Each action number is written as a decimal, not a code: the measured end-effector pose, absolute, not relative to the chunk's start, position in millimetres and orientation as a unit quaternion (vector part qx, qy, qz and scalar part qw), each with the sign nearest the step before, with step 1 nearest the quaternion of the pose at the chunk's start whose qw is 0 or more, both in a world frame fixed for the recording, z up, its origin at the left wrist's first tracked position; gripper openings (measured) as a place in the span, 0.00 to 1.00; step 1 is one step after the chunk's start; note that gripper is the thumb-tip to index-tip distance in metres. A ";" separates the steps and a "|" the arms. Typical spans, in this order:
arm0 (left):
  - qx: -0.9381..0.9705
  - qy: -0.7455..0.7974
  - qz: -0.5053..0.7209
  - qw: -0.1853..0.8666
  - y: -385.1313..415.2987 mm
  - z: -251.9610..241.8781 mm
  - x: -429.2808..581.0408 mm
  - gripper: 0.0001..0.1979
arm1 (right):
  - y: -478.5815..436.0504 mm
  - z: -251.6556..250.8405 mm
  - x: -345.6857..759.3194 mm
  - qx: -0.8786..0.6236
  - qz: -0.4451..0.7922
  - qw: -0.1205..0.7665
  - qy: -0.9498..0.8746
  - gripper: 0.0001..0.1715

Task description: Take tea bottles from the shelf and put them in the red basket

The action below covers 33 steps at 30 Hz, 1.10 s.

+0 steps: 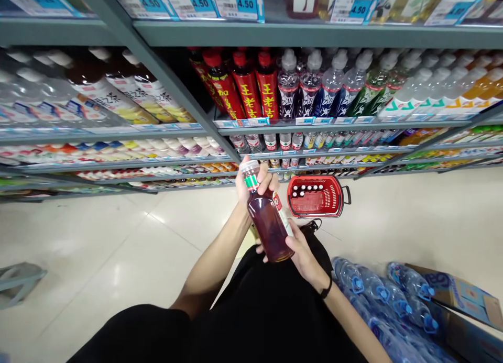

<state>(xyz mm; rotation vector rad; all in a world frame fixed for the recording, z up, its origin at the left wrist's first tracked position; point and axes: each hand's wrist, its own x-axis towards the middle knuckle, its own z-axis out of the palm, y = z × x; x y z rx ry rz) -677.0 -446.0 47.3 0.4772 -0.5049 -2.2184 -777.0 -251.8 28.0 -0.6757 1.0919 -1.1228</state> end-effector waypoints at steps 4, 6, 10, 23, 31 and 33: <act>0.179 -0.208 -0.875 0.398 -452.7 51.6 -675.7 0.47 | -248.1 27.2 -767.3 -0.317 -0.530 0.587 0.524 0.36; 0.162 -0.201 -0.881 0.396 -454.1 52.5 -674.7 0.46 | -245.7 25.7 -766.9 -0.367 -0.536 0.491 0.580 0.38; 0.137 -0.207 -0.888 0.388 -453.6 50.1 -673.3 0.42 | -242.4 22.9 -769.1 -0.409 -0.512 0.409 0.635 0.42; 0.135 -0.316 -0.840 0.419 -448.6 52.3 -691.5 0.42 | -249.4 24.7 -793.2 -0.195 -0.567 0.665 0.446 0.31; 0.280 -0.686 -0.618 0.262 -464.7 56.3 -703.5 0.27 | -263.0 -2.6 -871.5 0.028 -0.512 0.733 0.446 0.36; 0.300 -0.765 -0.540 0.183 -463.1 59.5 -716.2 0.23 | -263.1 -23.9 -907.4 0.067 -0.486 0.705 0.512 0.29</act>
